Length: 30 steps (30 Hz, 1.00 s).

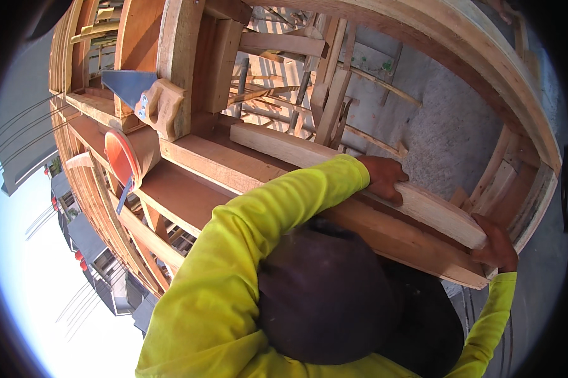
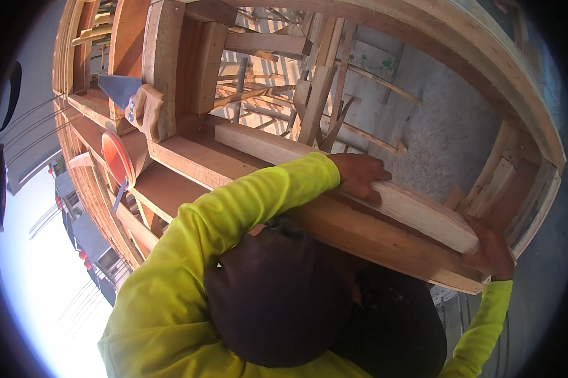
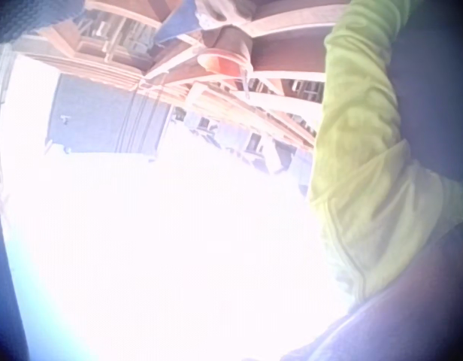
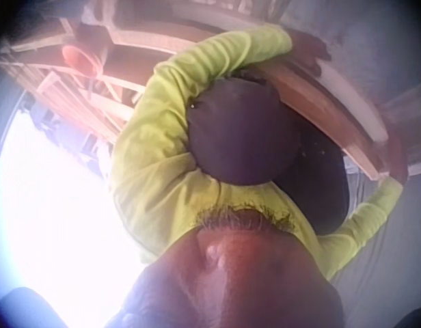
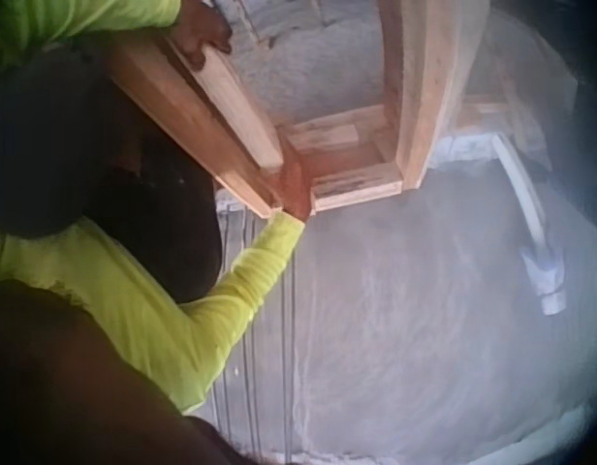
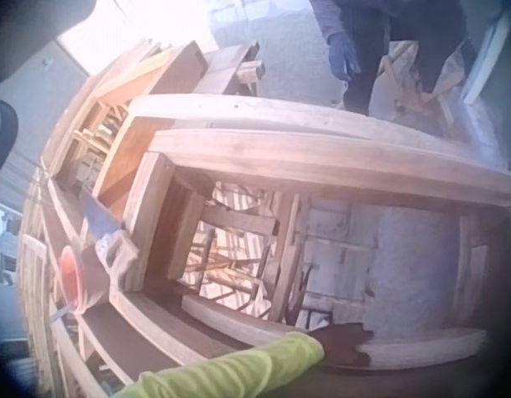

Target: The person assembles a curved wooden frame by positioning planks, hammering nails, measuring with a tape measure, and sawing a plank to fit. Another person assists by holding pieces and hammering nearby sections.

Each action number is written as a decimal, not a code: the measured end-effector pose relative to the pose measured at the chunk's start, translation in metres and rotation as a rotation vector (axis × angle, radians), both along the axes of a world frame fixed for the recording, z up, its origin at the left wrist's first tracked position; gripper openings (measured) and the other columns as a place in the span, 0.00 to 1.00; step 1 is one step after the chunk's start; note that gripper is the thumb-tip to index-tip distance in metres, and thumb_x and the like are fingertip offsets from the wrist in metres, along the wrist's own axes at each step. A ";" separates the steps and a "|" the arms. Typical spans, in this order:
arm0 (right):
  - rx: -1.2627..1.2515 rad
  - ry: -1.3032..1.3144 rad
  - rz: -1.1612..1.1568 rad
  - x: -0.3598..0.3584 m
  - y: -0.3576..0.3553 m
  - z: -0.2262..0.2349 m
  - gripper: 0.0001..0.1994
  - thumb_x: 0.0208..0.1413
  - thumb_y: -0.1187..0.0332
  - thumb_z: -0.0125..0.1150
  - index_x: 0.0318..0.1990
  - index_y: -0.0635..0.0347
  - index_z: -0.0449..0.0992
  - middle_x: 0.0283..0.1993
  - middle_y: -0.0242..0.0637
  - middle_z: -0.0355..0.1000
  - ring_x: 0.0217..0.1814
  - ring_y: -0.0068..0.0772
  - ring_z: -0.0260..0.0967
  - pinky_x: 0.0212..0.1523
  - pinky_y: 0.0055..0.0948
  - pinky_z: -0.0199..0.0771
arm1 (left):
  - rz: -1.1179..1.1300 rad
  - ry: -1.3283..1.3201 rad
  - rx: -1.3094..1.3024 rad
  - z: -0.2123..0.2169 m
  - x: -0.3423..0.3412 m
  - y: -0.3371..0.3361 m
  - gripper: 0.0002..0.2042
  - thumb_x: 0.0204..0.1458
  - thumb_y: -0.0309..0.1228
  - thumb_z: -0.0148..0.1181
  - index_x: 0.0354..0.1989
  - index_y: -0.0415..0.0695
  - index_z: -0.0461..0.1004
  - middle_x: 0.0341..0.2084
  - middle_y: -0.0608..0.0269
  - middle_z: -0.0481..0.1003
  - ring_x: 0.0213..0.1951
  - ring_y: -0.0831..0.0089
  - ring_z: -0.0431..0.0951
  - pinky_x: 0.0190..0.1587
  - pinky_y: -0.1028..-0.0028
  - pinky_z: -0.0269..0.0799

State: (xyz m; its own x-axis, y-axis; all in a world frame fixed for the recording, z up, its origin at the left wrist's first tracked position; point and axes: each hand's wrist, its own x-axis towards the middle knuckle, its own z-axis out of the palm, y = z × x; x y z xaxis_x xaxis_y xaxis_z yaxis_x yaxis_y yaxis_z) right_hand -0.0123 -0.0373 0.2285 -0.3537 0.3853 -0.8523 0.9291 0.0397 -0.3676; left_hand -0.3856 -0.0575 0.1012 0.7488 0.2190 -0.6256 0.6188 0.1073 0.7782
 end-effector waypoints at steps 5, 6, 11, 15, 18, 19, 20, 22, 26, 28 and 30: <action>-0.014 -0.020 0.045 0.001 -0.026 -0.034 0.42 0.34 0.69 0.74 0.64 0.64 0.69 0.60 0.54 0.73 0.63 0.57 0.70 0.66 0.44 0.69 | 0.007 0.004 -0.033 -0.027 -0.009 -0.012 0.40 0.52 0.51 0.64 0.69 0.38 0.64 0.63 0.44 0.68 0.65 0.50 0.68 0.68 0.61 0.63; 0.092 -0.005 0.069 0.002 -0.036 -0.045 0.40 0.38 0.68 0.72 0.65 0.65 0.68 0.61 0.54 0.72 0.65 0.56 0.68 0.66 0.46 0.68 | 0.037 -0.010 -0.031 -0.032 -0.007 -0.014 0.39 0.50 0.51 0.63 0.68 0.38 0.65 0.60 0.39 0.68 0.61 0.46 0.71 0.66 0.61 0.67; 0.203 0.021 0.046 0.012 -0.073 -0.083 0.39 0.43 0.70 0.69 0.67 0.63 0.64 0.67 0.57 0.65 0.69 0.56 0.62 0.71 0.46 0.60 | -0.070 0.075 0.085 -0.036 0.006 -0.015 0.42 0.50 0.48 0.67 0.70 0.37 0.60 0.63 0.40 0.65 0.65 0.45 0.67 0.68 0.60 0.64; 0.290 0.066 0.080 0.014 -0.080 -0.119 0.37 0.43 0.71 0.70 0.65 0.65 0.65 0.68 0.56 0.64 0.69 0.56 0.62 0.71 0.46 0.58 | -0.068 0.118 0.103 -0.047 0.011 -0.014 0.42 0.50 0.46 0.67 0.70 0.35 0.59 0.64 0.35 0.63 0.65 0.43 0.67 0.68 0.59 0.63; 0.135 0.069 0.020 0.017 -0.078 -0.149 0.38 0.42 0.73 0.70 0.65 0.66 0.64 0.70 0.56 0.61 0.73 0.56 0.58 0.71 0.48 0.58 | -0.091 0.183 0.065 -0.057 0.016 -0.015 0.42 0.50 0.46 0.67 0.71 0.35 0.59 0.65 0.32 0.62 0.65 0.42 0.67 0.69 0.59 0.63; 0.077 0.060 0.010 0.018 -0.078 -0.158 0.37 0.42 0.74 0.69 0.64 0.66 0.65 0.69 0.55 0.62 0.72 0.56 0.59 0.70 0.49 0.59 | -0.108 0.205 0.046 -0.059 0.018 -0.015 0.42 0.51 0.46 0.67 0.71 0.34 0.59 0.65 0.31 0.61 0.65 0.41 0.67 0.69 0.59 0.62; 0.033 0.059 -0.011 0.018 -0.078 -0.166 0.35 0.43 0.74 0.69 0.63 0.65 0.65 0.68 0.54 0.63 0.72 0.56 0.59 0.69 0.49 0.60 | -0.121 0.196 0.065 -0.061 0.020 -0.016 0.43 0.51 0.46 0.67 0.71 0.34 0.58 0.66 0.31 0.61 0.66 0.41 0.66 0.69 0.59 0.62; 0.080 0.018 0.007 0.019 -0.080 -0.178 0.29 0.47 0.73 0.66 0.60 0.61 0.68 0.63 0.52 0.68 0.67 0.54 0.64 0.66 0.48 0.66 | -0.130 0.214 0.060 -0.062 0.022 -0.017 0.43 0.51 0.46 0.66 0.71 0.35 0.58 0.66 0.32 0.61 0.66 0.41 0.66 0.69 0.59 0.62; -0.026 -0.021 0.019 0.016 -0.089 -0.187 0.25 0.52 0.72 0.63 0.60 0.59 0.69 0.64 0.50 0.68 0.68 0.54 0.64 0.67 0.48 0.67 | -0.134 0.213 0.050 -0.067 0.020 -0.023 0.43 0.52 0.47 0.65 0.72 0.36 0.56 0.64 0.32 0.62 0.65 0.40 0.66 0.69 0.58 0.61; -0.005 -0.037 0.035 0.012 -0.093 -0.187 0.25 0.53 0.72 0.62 0.60 0.59 0.70 0.64 0.49 0.69 0.69 0.53 0.65 0.66 0.49 0.67 | -0.129 0.212 0.050 -0.071 0.019 -0.029 0.43 0.53 0.47 0.65 0.73 0.36 0.55 0.64 0.32 0.62 0.65 0.39 0.66 0.69 0.58 0.61; 0.098 -0.089 0.097 0.010 -0.093 -0.184 0.24 0.53 0.72 0.62 0.60 0.58 0.71 0.64 0.47 0.70 0.68 0.51 0.67 0.65 0.49 0.68 | -0.159 0.230 0.086 -0.078 0.020 -0.032 0.43 0.54 0.48 0.64 0.73 0.36 0.54 0.65 0.33 0.61 0.65 0.39 0.65 0.69 0.58 0.61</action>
State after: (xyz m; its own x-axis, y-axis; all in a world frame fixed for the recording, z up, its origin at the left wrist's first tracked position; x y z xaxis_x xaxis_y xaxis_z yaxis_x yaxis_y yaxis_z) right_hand -0.0025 -0.1304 0.0445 -0.3180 0.4362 -0.8418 0.9479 0.1627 -0.2737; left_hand -0.3658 -0.0894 0.0234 0.6182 0.1699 -0.7674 0.7841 -0.0653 0.6172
